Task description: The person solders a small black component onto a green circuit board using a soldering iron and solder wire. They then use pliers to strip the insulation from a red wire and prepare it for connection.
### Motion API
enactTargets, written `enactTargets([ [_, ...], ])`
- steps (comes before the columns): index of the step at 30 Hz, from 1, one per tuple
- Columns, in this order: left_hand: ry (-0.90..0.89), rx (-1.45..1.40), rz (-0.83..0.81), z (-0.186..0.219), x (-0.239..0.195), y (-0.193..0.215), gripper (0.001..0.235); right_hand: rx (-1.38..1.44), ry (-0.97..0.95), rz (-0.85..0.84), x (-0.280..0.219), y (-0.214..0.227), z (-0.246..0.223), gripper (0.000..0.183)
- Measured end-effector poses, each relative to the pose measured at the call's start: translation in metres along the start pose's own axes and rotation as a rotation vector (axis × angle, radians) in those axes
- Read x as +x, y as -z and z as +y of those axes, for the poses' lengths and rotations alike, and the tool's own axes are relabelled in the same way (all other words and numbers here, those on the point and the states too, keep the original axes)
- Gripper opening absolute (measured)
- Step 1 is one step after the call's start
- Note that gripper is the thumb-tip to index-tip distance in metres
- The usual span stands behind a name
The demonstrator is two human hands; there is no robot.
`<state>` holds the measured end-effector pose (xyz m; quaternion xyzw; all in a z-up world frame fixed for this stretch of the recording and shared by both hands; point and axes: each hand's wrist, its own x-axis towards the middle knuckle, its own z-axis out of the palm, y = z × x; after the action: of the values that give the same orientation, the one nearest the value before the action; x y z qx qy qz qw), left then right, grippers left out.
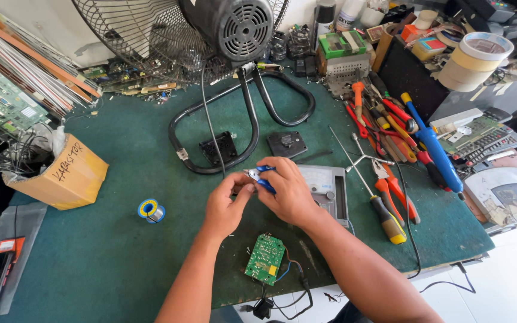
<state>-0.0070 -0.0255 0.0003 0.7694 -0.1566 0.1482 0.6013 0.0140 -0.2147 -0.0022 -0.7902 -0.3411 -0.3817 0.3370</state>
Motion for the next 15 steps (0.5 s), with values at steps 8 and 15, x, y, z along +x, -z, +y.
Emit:
enactTargets([
  [8,-0.179,0.210,0.035,-0.012,0.004,0.003,0.006,-0.033,-0.043,0.022,0.007,0.000,-0.009,0.012],
  [15,-0.295,0.304,0.025,-0.008,0.002,0.006,0.013,0.061,-0.105,0.053,0.002,-0.001,0.006,0.008],
])
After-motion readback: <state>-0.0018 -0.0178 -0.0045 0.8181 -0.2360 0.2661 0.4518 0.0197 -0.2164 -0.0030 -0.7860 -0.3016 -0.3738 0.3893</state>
